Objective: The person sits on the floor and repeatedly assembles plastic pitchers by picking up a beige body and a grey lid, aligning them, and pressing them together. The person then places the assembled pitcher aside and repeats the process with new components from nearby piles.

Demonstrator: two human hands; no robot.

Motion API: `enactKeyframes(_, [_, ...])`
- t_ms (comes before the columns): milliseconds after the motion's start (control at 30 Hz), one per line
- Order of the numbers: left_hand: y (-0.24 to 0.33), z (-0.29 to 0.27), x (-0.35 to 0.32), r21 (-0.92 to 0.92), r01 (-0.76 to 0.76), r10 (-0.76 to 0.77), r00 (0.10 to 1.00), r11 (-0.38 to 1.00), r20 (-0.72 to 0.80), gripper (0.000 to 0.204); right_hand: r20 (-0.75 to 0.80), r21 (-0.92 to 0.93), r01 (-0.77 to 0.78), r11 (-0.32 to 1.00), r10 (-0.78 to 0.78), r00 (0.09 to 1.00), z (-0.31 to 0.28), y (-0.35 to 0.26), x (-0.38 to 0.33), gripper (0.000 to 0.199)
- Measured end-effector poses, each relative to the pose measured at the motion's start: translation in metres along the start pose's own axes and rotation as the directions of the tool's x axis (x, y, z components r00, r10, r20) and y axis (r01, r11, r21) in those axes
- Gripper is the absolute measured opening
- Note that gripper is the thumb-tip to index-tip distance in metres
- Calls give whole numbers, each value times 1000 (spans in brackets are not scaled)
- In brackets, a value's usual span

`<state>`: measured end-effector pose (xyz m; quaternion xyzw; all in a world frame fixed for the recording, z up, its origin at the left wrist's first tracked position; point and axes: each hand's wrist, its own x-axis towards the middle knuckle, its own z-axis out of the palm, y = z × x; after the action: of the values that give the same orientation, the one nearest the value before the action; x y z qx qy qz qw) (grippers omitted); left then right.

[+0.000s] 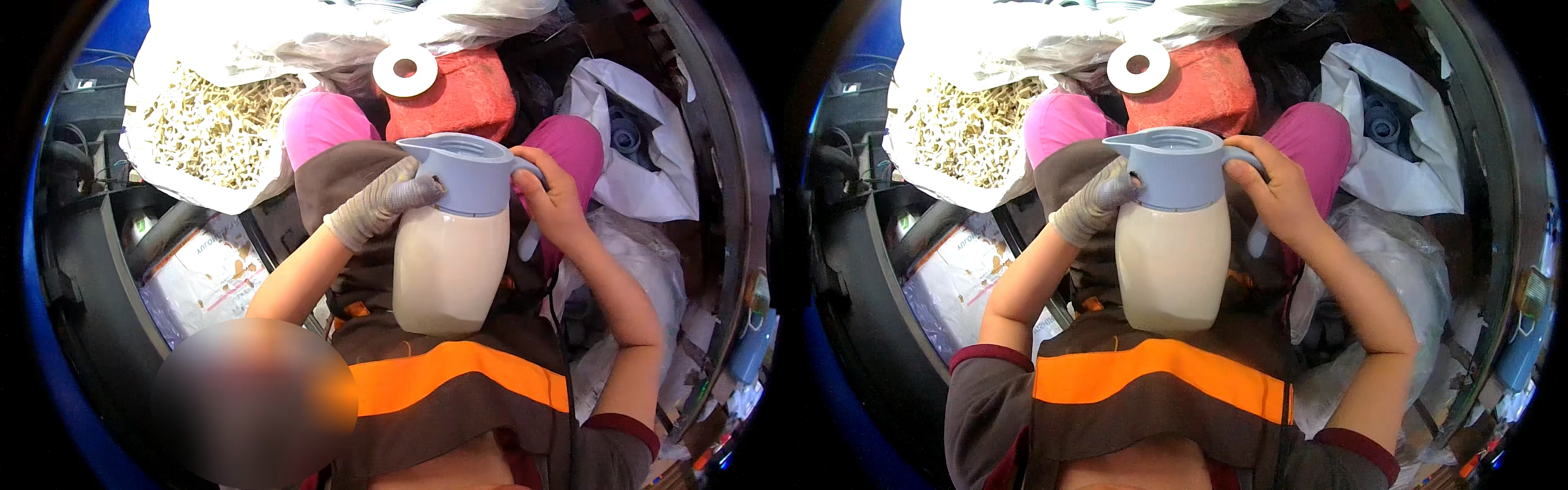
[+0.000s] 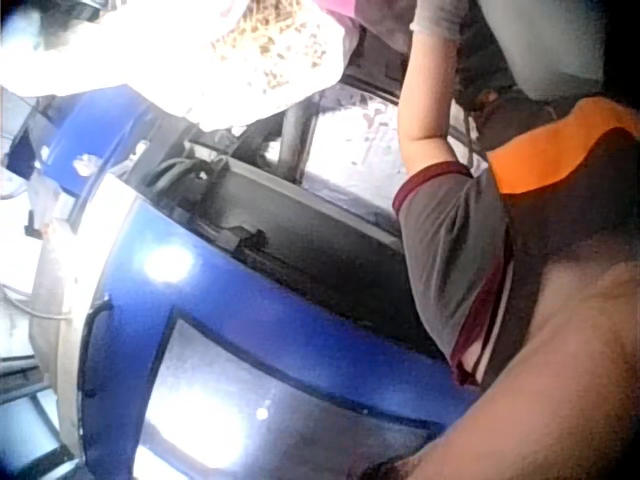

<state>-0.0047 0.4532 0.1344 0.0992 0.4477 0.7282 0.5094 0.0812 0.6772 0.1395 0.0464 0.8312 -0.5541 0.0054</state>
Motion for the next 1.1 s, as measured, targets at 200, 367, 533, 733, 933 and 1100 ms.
enactKeyframes(200, [23,16,-2,80,57,-64,993,995,95,85,559,276,-542,794,326,763,-38,-24,19,34])
enactKeyframes(367, [49,-19,29,-46,29,-16,968,999,251,47,514,234,-459,857,291,807,-59,-26,17,36])
enactKeyframes(533, [57,-79,115,905,298,555,827,-304,-86,82,306,359,-465,809,368,878,-91,-44,1,34])
enactKeyframes(733, [62,-79,121,946,315,558,799,-74,-223,66,-91,305,-52,951,83,992,-122,-68,32,33])
enactKeyframes(933, [164,-67,53,890,-74,752,569,450,-333,68,-159,24,106,994,-101,982,-57,-33,99,39])
enactKeyframes(1100, [183,34,58,949,-302,720,678,89,148,57,-108,-75,162,984,-170,980,-36,-43,110,39])
